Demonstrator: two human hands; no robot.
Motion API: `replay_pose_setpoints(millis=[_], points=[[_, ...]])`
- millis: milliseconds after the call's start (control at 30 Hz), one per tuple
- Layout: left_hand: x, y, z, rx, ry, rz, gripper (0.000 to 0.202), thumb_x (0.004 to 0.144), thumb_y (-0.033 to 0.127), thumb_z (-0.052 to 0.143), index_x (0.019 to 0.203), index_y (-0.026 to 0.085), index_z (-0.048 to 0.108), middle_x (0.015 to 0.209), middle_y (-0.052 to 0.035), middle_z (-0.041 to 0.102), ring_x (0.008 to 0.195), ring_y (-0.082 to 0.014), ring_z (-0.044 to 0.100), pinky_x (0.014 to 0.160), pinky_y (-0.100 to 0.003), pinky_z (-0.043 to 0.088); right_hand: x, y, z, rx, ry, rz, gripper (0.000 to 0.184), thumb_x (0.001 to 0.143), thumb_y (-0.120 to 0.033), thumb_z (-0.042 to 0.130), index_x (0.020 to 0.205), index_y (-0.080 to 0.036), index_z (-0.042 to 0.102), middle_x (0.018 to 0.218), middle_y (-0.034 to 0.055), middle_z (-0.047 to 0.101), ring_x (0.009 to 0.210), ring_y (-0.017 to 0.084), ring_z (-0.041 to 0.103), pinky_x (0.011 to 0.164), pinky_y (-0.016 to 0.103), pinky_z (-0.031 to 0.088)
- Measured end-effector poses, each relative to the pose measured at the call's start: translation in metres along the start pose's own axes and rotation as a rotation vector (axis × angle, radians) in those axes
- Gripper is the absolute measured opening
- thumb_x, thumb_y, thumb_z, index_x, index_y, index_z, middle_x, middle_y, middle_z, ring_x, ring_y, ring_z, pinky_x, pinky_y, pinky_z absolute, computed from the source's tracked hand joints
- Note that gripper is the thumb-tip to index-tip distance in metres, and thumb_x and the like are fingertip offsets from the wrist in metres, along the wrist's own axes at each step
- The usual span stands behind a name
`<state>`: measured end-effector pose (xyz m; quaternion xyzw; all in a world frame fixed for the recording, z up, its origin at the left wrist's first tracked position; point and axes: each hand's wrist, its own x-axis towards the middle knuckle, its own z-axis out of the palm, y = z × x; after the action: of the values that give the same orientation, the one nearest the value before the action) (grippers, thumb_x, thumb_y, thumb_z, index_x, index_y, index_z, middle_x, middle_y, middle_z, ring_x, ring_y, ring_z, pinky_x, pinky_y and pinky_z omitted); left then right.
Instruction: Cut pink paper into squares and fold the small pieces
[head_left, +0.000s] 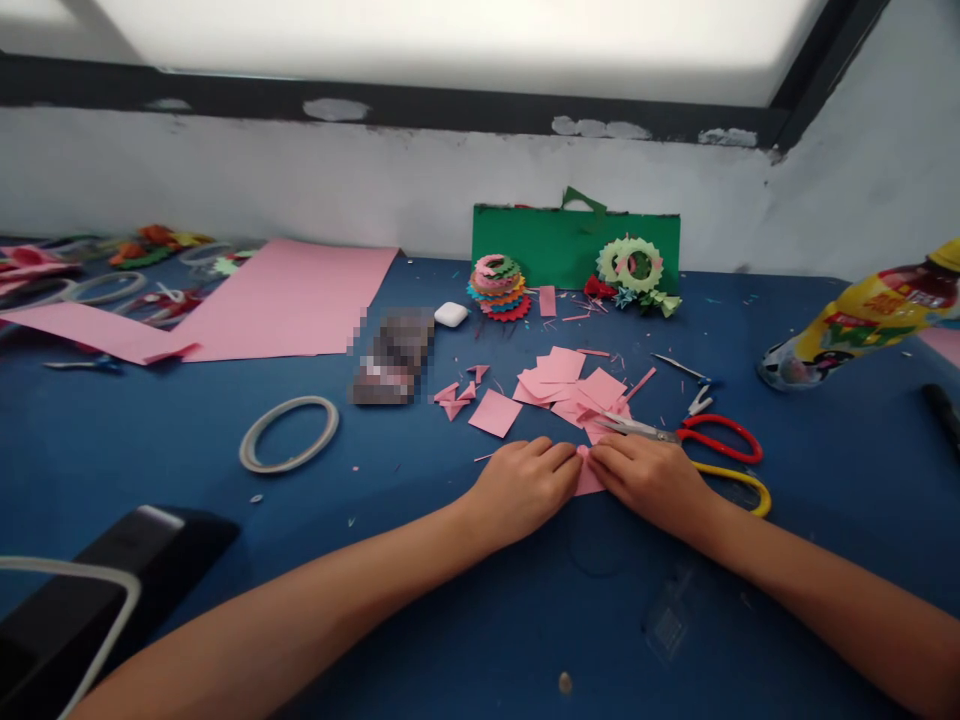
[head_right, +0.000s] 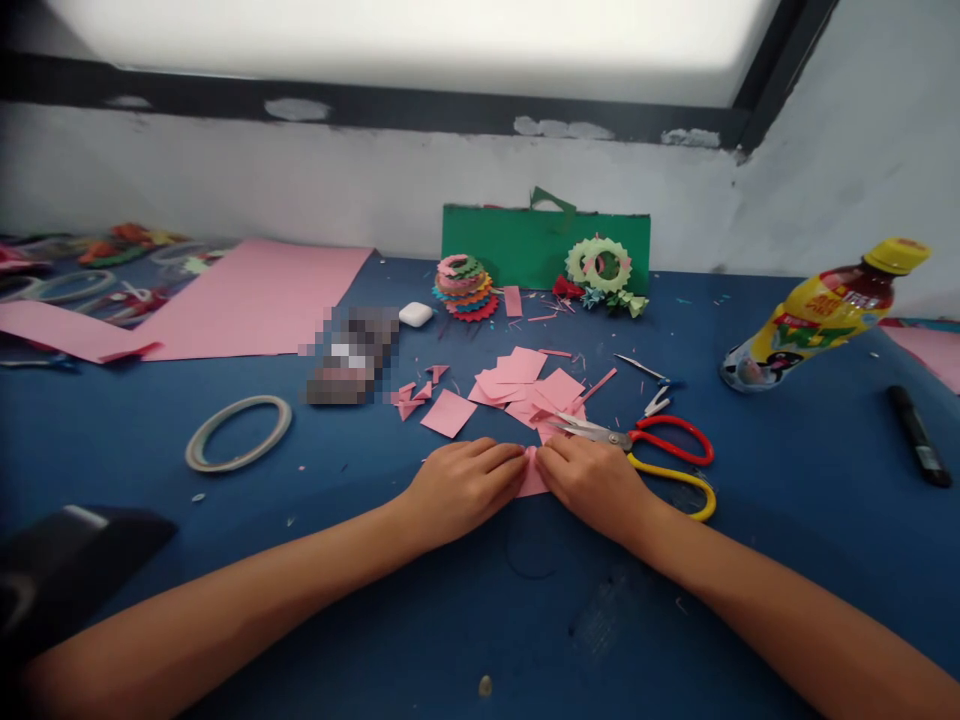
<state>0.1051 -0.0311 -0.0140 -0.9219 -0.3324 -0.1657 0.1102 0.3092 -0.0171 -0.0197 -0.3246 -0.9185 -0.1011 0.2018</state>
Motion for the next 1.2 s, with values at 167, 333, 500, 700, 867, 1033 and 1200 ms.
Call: replay_pose_setpoints(millis=[167, 333, 500, 700, 867, 1033, 1200], points=[[-0.002, -0.003, -0.001, -0.042, -0.022, 0.020, 0.020, 0.090, 0.019, 0.047, 0.101, 0.013, 0.062, 0.100, -0.0051, 0.068, 0.082, -0.0175, 0.061, 0.063, -0.028, 0.050, -0.002, 0.010, 0.001, 0.165, 0.017, -0.099, 0.020, 0.092, -0.017, 0.045, 0.098, -0.014, 0.064, 0.101, 0.0082, 0.067, 0.088, 0.017, 0.062, 0.079, 0.029, 0.050], [-0.002, -0.006, 0.000, -0.121, -0.009, -0.002, 0.023, 0.091, 0.022, 0.047, 0.105, 0.015, 0.064, 0.102, -0.0050, 0.069, 0.083, -0.0174, 0.062, 0.069, -0.028, 0.052, 0.001, 0.013, -0.001, 0.211, 0.029, -0.158, 0.022, 0.092, -0.015, 0.044, 0.099, -0.012, 0.065, 0.098, 0.0084, 0.068, 0.084, 0.017, 0.064, 0.077, 0.031, 0.053], [-0.002, -0.007, 0.001, -0.216, 0.001, -0.016, 0.022, 0.091, 0.020, 0.048, 0.105, 0.014, 0.064, 0.103, -0.0038, 0.069, 0.086, -0.0171, 0.061, 0.075, -0.029, 0.053, 0.001, 0.013, -0.001, 0.234, 0.029, -0.176, 0.021, 0.091, -0.014, 0.046, 0.100, -0.010, 0.065, 0.099, 0.0089, 0.068, 0.086, 0.018, 0.063, 0.078, 0.032, 0.054], [-0.002, 0.001, -0.003, -0.160, -0.030, -0.057, 0.024, 0.092, 0.023, 0.044, 0.101, 0.014, 0.065, 0.098, -0.0062, 0.068, 0.084, -0.0181, 0.061, 0.072, -0.030, 0.052, 0.000, 0.016, 0.001, 0.257, 0.009, -0.183, 0.021, 0.091, -0.014, 0.047, 0.101, -0.010, 0.064, 0.101, 0.0095, 0.067, 0.090, 0.019, 0.062, 0.081, 0.033, 0.053], [-0.004, 0.010, -0.004, -0.101, -0.048, -0.057, 0.030, 0.091, 0.028, 0.044, 0.108, 0.012, 0.063, 0.102, -0.0091, 0.066, 0.087, -0.0204, 0.061, 0.070, -0.032, 0.051, 0.000, 0.016, 0.002, 0.293, -0.022, -0.168, 0.022, 0.092, -0.015, 0.044, 0.101, -0.011, 0.064, 0.101, 0.0092, 0.066, 0.094, 0.018, 0.061, 0.085, 0.033, 0.052], [-0.005, 0.013, -0.004, -0.088, -0.071, -0.052, 0.031, 0.090, 0.027, 0.044, 0.110, 0.009, 0.061, 0.105, -0.0106, 0.066, 0.090, -0.0219, 0.061, 0.071, -0.034, 0.051, 0.000, 0.017, 0.002, 0.302, -0.014, -0.182, 0.022, 0.092, -0.015, 0.045, 0.102, -0.009, 0.064, 0.101, 0.0104, 0.066, 0.094, 0.019, 0.061, 0.085, 0.034, 0.053], [-0.006, 0.013, -0.005, -0.093, -0.044, -0.050, 0.031, 0.091, 0.026, 0.043, 0.110, 0.010, 0.062, 0.105, -0.0107, 0.066, 0.089, -0.0208, 0.061, 0.072, -0.033, 0.051, -0.001, 0.019, 0.003, 0.306, -0.038, -0.199, 0.023, 0.093, -0.015, 0.043, 0.103, -0.013, 0.063, 0.103, 0.0088, 0.066, 0.095, 0.018, 0.061, 0.084, 0.034, 0.053]])
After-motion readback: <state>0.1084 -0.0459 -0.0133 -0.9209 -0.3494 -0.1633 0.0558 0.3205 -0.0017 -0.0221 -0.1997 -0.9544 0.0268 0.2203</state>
